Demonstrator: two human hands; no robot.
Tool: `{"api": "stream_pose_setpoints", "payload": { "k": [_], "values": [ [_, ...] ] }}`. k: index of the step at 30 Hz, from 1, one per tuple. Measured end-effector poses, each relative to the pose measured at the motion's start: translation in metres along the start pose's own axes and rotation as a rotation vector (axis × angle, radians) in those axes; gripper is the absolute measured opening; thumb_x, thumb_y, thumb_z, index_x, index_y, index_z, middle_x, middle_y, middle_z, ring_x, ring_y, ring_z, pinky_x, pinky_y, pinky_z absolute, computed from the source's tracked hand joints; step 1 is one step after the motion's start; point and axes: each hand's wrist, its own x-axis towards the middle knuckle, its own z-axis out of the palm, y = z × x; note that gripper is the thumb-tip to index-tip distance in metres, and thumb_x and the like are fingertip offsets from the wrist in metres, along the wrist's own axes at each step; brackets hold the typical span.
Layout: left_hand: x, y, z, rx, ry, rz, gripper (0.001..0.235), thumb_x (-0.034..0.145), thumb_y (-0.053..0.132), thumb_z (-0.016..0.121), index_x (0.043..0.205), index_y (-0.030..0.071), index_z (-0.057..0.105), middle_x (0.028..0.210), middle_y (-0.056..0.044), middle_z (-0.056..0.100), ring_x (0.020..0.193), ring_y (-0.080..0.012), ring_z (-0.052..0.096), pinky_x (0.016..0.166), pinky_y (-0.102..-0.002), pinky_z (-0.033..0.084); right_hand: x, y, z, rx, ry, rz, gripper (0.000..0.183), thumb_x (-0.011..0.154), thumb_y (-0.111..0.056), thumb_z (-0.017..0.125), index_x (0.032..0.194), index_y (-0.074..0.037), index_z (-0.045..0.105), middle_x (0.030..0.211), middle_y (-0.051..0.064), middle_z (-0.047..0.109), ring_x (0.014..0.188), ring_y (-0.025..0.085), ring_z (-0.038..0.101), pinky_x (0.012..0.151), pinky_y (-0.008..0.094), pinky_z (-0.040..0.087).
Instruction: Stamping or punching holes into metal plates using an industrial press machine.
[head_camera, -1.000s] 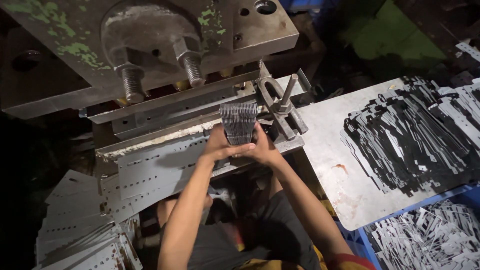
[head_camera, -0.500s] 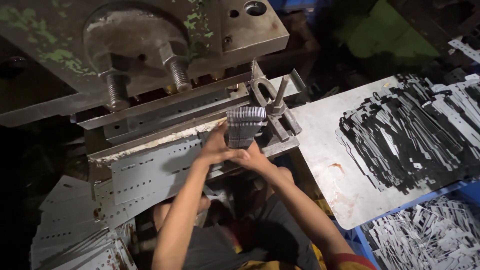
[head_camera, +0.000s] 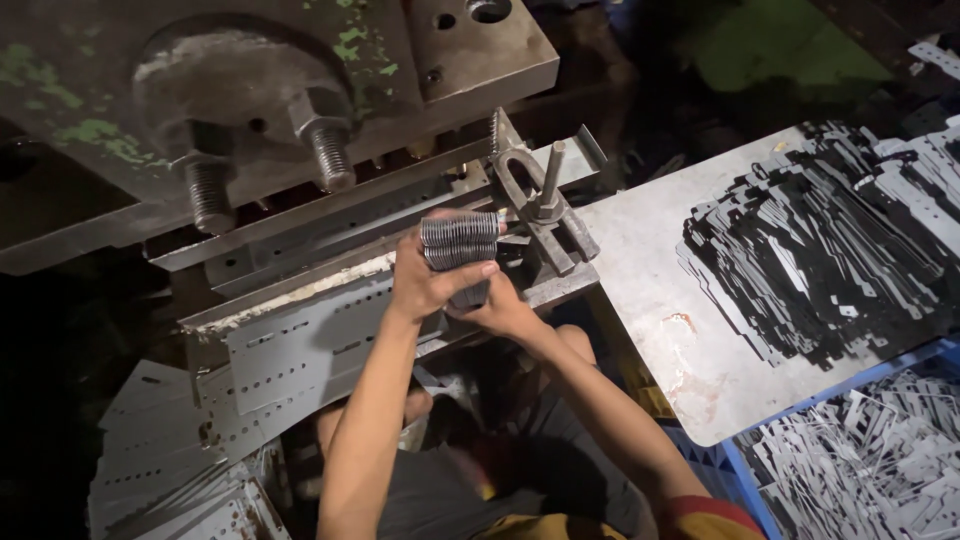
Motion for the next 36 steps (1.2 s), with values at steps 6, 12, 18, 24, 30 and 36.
{"api": "stream_pose_setpoints", "payload": {
  "k": [6, 12, 18, 24, 30, 36],
  "values": [
    [0.006, 0.007, -0.003, -0.049, -0.025, 0.009, 0.047, 0.077, 0.003, 0.086, 0.12, 0.0, 0.068, 0.119, -0.013, 0.076, 0.11, -0.0188, 0.074, 0.1, -0.034, 0.06, -0.01, -0.071, -0.031, 0.134, 0.105, -0.067, 0.106, 0.07, -0.02, 0.095, 0.153, 0.002, 0.033, 0.145, 0.015, 0.052, 0.137, 0.024, 0.051, 0.114, 0.038, 0.041],
    [-0.002, -0.001, -0.012, 0.004, 0.006, 0.003, 0.048, 0.078, 0.002, 0.087, 0.122, -0.001, 0.067, 0.117, -0.015, 0.077, 0.107, -0.0209, 0.075, 0.098, -0.036, 0.062, -0.017, -0.051, -0.032, 0.453, 0.098, -0.023, 0.084, 0.082, -0.001, 0.087, 0.153, 0.002, 0.043, 0.145, 0.013, 0.057, 0.135, 0.022, 0.056, 0.115, 0.038, 0.048],
    [0.002, 0.004, -0.01, -0.156, -0.026, 0.009, 0.048, 0.079, 0.0, 0.086, 0.122, -0.001, 0.065, 0.124, -0.017, 0.074, 0.112, -0.0245, 0.075, 0.101, -0.04, 0.063, -0.018, -0.063, -0.036, 0.61, 0.104, -0.062, 0.08, 0.084, 0.004, 0.081, 0.152, 0.003, 0.041, 0.151, 0.012, 0.052, 0.139, 0.021, 0.052, 0.114, 0.038, 0.046],
    [0.002, 0.003, -0.008, -0.102, -0.018, 0.036, 0.047, 0.08, 0.002, 0.086, 0.123, 0.0, 0.065, 0.122, -0.017, 0.075, 0.111, -0.0244, 0.075, 0.101, -0.039, 0.063, -0.022, -0.067, -0.034, 0.549, 0.155, -0.188, 0.058, 0.102, -0.006, 0.064, 0.154, 0.002, 0.04, 0.151, 0.013, 0.051, 0.142, 0.022, 0.049, 0.119, 0.038, 0.041],
    [-0.002, 0.0, -0.009, -0.114, 0.006, 0.038, 0.047, 0.081, 0.004, 0.086, 0.123, 0.0, 0.065, 0.118, -0.016, 0.076, 0.112, -0.0234, 0.075, 0.098, -0.038, 0.064, -0.041, -0.081, -0.015, 0.655, 0.425, -0.06, 0.047, 0.113, -0.03, 0.04, 0.149, 0.001, 0.043, 0.137, 0.018, 0.064, 0.123, 0.027, 0.064, 0.107, 0.04, 0.052],
    [-0.003, 0.001, -0.01, -0.105, 0.013, 0.051, 0.047, 0.082, 0.004, 0.086, 0.124, 0.001, 0.065, 0.119, -0.017, 0.076, 0.113, -0.0237, 0.074, 0.099, -0.037, 0.063, -0.044, -0.094, -0.016, 0.665, 0.458, -0.061, 0.042, 0.114, -0.027, 0.043, 0.137, 0.007, 0.051, 0.133, 0.023, 0.068, 0.115, 0.029, 0.071, 0.098, 0.042, 0.061]
  ]
}}
